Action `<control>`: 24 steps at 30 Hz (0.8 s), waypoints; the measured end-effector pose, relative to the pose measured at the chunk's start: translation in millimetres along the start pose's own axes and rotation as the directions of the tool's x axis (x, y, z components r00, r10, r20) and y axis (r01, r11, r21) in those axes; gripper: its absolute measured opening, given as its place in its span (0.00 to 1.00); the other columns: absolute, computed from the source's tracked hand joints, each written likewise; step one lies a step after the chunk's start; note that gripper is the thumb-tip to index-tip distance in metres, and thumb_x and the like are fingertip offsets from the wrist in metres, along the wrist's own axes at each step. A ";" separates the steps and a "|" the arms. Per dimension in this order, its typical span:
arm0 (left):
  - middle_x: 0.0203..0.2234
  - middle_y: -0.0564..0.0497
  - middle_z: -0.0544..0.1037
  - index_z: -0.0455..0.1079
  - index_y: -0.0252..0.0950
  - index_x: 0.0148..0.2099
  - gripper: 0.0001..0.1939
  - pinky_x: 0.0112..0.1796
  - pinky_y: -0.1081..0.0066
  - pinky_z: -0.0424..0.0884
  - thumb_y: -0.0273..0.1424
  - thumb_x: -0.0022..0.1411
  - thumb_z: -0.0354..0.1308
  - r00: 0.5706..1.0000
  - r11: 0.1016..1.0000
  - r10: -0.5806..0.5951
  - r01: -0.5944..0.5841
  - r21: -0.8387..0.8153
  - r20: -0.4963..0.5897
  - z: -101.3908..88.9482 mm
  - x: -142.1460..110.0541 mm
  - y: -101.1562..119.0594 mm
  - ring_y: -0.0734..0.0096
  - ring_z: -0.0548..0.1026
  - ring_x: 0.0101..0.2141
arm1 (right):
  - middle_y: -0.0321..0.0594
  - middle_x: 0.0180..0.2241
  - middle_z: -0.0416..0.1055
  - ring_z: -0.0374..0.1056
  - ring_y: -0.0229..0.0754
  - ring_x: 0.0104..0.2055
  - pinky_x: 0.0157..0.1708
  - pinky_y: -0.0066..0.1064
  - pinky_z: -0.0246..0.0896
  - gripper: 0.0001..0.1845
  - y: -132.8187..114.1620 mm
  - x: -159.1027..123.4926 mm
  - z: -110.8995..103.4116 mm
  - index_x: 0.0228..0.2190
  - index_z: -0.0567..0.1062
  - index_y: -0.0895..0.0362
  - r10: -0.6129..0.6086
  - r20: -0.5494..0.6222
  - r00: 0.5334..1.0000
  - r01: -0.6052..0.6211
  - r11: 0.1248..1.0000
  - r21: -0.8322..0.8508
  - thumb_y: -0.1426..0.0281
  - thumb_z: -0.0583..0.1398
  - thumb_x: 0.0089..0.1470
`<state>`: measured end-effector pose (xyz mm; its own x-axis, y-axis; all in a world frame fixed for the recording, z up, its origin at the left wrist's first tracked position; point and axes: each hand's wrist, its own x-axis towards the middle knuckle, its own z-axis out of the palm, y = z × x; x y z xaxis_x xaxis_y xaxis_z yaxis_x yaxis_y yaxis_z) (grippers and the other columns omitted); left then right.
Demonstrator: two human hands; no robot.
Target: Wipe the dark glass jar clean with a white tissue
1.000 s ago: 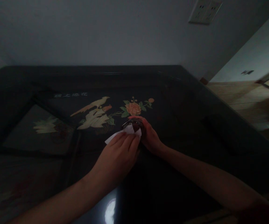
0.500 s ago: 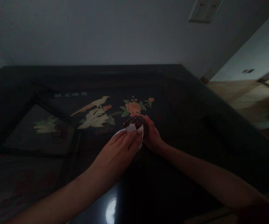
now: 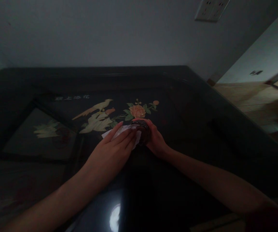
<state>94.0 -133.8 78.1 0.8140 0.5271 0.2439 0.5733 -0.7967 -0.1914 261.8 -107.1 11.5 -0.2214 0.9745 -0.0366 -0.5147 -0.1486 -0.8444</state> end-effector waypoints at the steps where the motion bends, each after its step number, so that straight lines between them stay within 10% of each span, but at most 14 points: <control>1: 0.53 0.43 0.73 0.68 0.30 0.56 0.23 0.60 0.55 0.57 0.18 0.62 0.44 1.000 1.000 0.000 0.000 0.007 0.006 -0.2 0.2 0.9 0.62 0.69 0.55 | 0.37 0.34 0.75 0.70 0.42 0.36 0.39 0.35 0.66 0.19 -0.4 -0.2 -0.4 0.39 0.73 0.52 -0.001 0.007 1.000 0.001 1.000 -0.009 0.52 0.52 0.57; 17: 0.49 0.40 0.76 0.63 0.27 0.56 0.20 0.53 0.67 0.69 0.20 0.63 0.43 0.992 0.937 -0.128 0.113 -0.332 -0.023 7.3 5.7 26.3 0.66 0.73 0.51 | 0.39 0.37 0.75 0.71 0.45 0.41 0.44 0.39 0.65 0.25 -2.7 -3.0 -2.5 0.43 0.73 0.53 -0.023 0.034 0.999 0.030 0.980 -0.197 0.49 0.49 0.58; 24: 0.50 0.38 0.75 0.65 0.26 0.56 0.22 0.54 0.62 0.68 0.18 0.61 0.44 0.997 0.983 -0.070 0.067 -0.169 -0.012 4.4 0.4 24.4 0.62 0.73 0.51 | 0.38 0.39 0.75 0.70 0.43 0.42 0.46 0.36 0.63 0.23 -1.0 -1.2 -3.1 0.42 0.74 0.51 -0.048 0.051 0.998 0.056 0.981 -0.188 0.50 0.49 0.59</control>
<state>108.7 -151.7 69.3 0.7709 0.5778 0.2681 0.6022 -0.7983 -0.0110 265.1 -107.5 10.8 -0.2388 0.9706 0.0311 -0.3616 -0.0592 -0.9304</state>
